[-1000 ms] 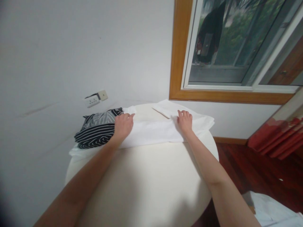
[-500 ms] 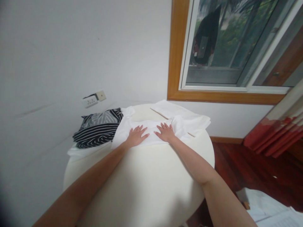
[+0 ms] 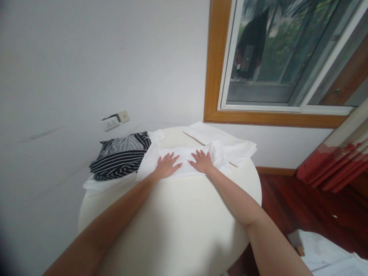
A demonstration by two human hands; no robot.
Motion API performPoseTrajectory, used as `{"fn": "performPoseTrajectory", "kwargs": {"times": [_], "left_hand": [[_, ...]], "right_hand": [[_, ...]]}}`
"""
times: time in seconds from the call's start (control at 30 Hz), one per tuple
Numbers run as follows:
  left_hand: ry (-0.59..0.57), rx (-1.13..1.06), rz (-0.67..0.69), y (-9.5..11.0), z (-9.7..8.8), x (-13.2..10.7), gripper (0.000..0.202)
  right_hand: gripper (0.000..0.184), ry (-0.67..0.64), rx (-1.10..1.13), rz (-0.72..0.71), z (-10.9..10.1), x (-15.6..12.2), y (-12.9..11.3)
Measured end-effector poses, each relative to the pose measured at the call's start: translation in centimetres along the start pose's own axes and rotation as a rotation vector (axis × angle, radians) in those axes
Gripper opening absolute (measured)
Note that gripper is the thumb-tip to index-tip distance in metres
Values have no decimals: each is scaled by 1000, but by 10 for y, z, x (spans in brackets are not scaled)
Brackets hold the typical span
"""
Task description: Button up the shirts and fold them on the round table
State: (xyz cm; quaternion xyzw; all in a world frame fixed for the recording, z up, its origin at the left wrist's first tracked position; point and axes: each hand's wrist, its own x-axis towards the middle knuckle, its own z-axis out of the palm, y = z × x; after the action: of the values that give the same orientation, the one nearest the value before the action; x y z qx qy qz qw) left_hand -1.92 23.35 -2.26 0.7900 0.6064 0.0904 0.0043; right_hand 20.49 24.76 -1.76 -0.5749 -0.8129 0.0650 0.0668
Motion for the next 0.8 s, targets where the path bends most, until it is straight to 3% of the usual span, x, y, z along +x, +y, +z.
{"fn": "performPoseTrajectory", "kwargs": {"times": [0.8], "left_hand": [[-5,2,0,-1,3,2,70]], "right_hand": [[76,3,5,-1,1,0,2]]}}
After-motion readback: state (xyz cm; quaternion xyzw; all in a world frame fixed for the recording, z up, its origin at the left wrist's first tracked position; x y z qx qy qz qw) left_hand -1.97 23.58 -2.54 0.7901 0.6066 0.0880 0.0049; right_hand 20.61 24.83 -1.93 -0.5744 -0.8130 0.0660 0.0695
